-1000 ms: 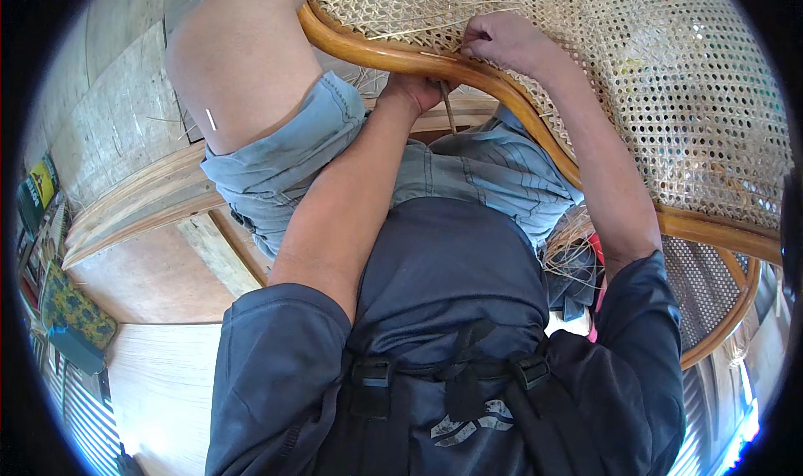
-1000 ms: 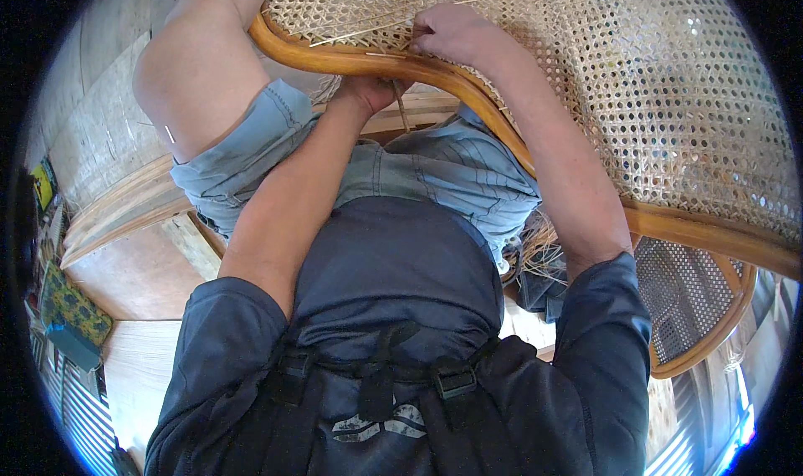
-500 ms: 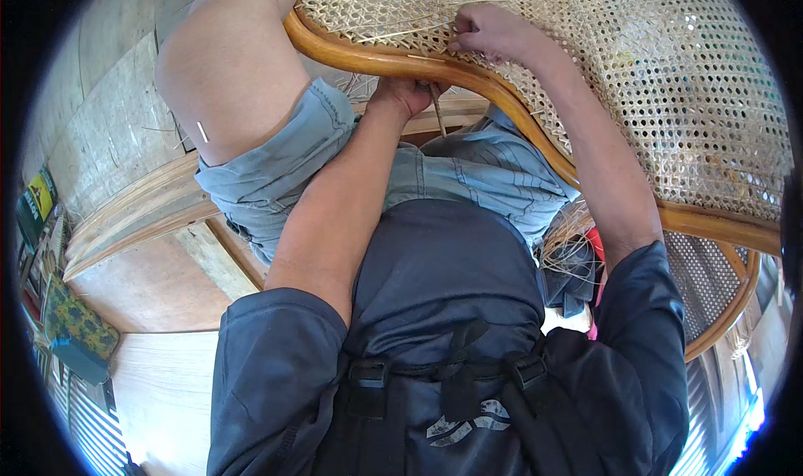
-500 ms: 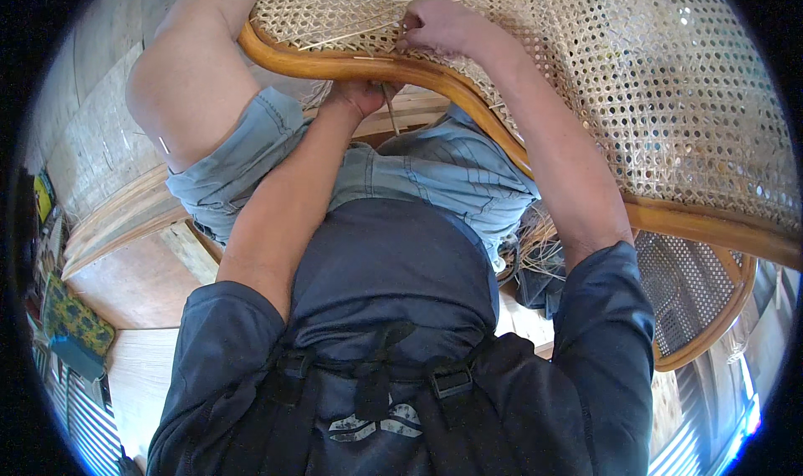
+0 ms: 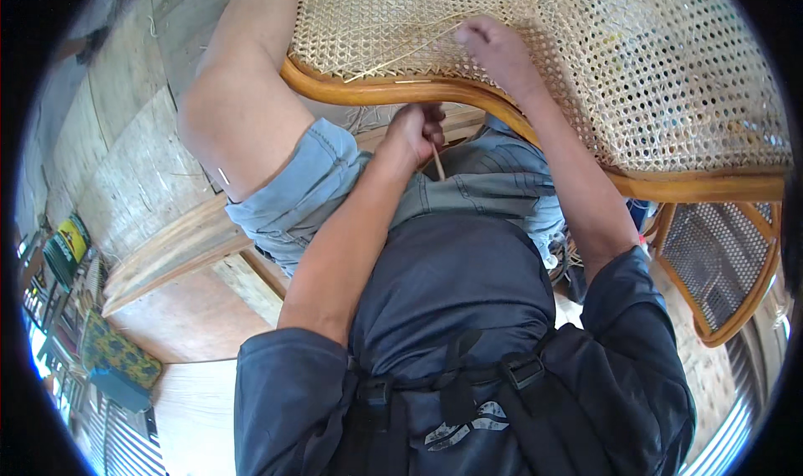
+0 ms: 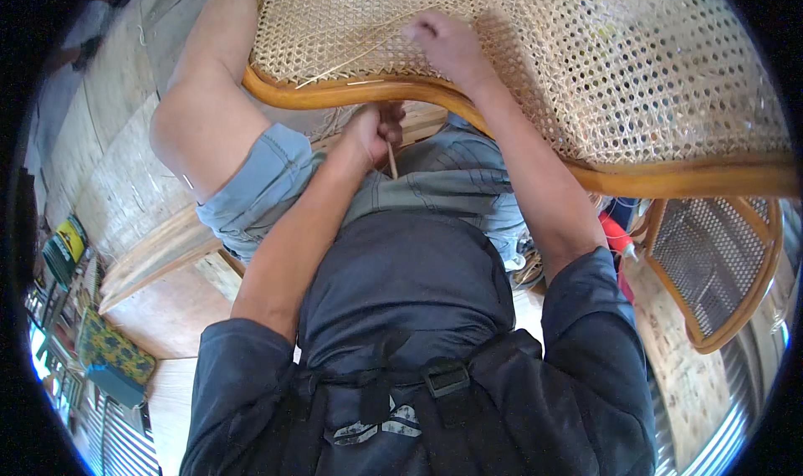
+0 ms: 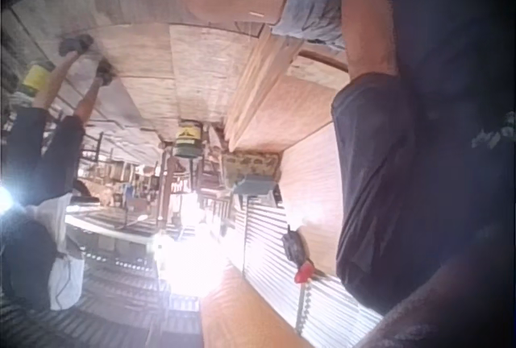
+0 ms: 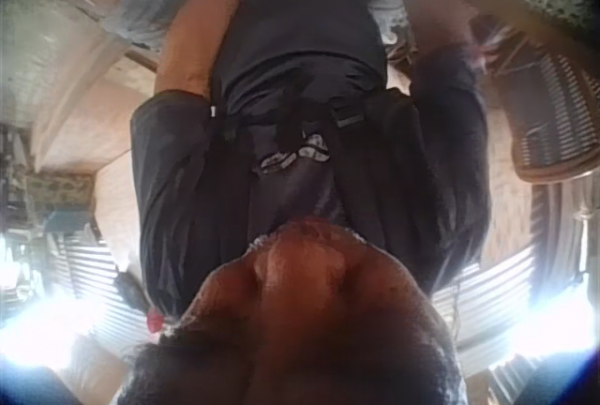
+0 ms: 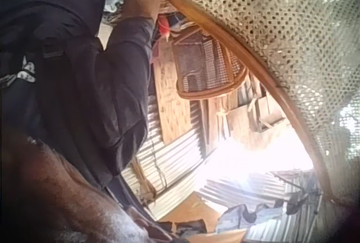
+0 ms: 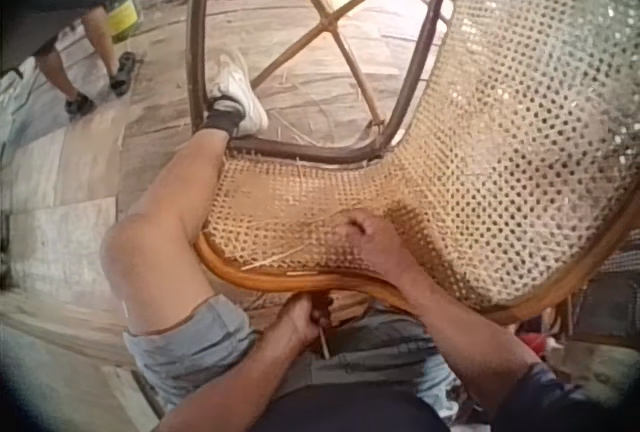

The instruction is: Repairing a chair seat by weaving new material into the frame.

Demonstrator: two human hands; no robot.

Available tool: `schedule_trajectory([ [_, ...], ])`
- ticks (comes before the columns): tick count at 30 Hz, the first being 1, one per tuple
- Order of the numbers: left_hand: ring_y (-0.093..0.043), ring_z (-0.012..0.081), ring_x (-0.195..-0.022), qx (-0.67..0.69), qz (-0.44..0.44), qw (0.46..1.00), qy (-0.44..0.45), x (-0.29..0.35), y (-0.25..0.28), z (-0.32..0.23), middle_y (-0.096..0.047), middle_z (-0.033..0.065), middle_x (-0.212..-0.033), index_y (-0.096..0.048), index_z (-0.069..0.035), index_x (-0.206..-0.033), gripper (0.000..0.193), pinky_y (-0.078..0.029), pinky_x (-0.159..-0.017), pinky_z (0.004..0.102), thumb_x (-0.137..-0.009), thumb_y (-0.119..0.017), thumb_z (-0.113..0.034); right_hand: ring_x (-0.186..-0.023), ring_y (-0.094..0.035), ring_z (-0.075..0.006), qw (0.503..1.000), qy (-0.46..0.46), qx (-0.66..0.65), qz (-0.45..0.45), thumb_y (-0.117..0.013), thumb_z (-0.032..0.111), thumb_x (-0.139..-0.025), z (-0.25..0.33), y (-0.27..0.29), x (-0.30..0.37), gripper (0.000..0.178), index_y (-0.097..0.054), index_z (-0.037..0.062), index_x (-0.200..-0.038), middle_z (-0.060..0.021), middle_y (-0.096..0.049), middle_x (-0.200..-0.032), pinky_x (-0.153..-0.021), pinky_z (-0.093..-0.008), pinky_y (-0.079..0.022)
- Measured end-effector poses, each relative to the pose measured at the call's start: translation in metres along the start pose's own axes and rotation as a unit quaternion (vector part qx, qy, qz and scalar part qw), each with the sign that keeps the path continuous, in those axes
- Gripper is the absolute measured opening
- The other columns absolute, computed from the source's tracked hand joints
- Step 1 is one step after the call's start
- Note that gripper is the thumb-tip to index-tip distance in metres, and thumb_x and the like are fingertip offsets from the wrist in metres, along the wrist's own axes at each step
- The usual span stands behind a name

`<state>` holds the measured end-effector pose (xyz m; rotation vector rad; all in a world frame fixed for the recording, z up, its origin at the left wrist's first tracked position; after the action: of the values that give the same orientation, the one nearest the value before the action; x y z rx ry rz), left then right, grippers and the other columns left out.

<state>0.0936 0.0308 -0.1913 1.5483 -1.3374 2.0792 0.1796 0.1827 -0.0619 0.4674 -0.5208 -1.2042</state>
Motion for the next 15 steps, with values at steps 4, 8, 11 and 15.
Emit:
schedule_trajectory([
  [4,-0.041,0.0084,-0.046,-0.053,0.034,0.994,0.094,0.023,0.008,0.031,-0.052,0.0029,-0.070,-0.054,-0.002,-0.096,0.018,-0.037,-0.040,0.0249,-0.092,-0.045,-0.018,-0.056,-0.050,-0.0051,0.953,-0.188,-0.208,-0.114,-0.058,0.018,-0.088,-0.037,0.032,0.029,0.016,-0.060,0.0012,-0.089,0.0007,-0.054,-0.065,-0.049,-0.0221,-0.043],
  [8,-0.052,0.0170,-0.061,-0.103,0.017,0.993,0.057,0.080,-0.010,0.032,-0.055,0.0048,-0.075,-0.053,-0.004,-0.095,0.021,-0.047,-0.055,0.0316,-0.093,-0.046,-0.023,-0.053,-0.048,-0.0057,0.945,-0.191,-0.252,-0.085,-0.055,0.019,-0.089,-0.022,0.021,0.062,0.019,-0.059,0.0010,-0.088,0.0009,-0.052,-0.062,-0.048,-0.0210,-0.040],
  [11,-0.058,0.0196,-0.070,-0.122,0.048,0.991,0.035,0.126,-0.016,0.018,-0.059,0.0069,-0.081,-0.053,-0.003,-0.099,0.027,-0.051,-0.064,0.0344,-0.095,-0.046,-0.029,-0.056,-0.048,-0.0048,0.934,-0.204,-0.287,-0.066,-0.054,0.021,-0.091,0.001,0.004,0.090,0.019,-0.059,0.0026,-0.088,0.0011,-0.052,-0.063,-0.051,-0.0203,-0.040],
  [15,-0.060,0.0183,-0.069,-0.215,-0.006,0.975,-0.054,0.176,-0.028,-0.002,-0.059,0.0072,-0.077,-0.055,-0.004,-0.093,0.032,-0.050,-0.062,0.0308,-0.096,-0.043,-0.033,-0.065,-0.052,-0.0066,0.945,-0.175,-0.276,0.027,-0.053,0.024,-0.092,0.036,-0.029,0.121,0.024,-0.060,0.0019,-0.097,-0.0003,-0.057,-0.070,-0.060,-0.0225,-0.044],
])
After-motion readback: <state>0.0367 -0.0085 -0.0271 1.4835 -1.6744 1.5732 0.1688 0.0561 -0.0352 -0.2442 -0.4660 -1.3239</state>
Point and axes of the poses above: each hand's wrist, its own x-axis away from the middle knuckle, its own y-axis out of the back of the hand, z = x × y, the point moved 9 cm from there along -x, towards the middle knuckle
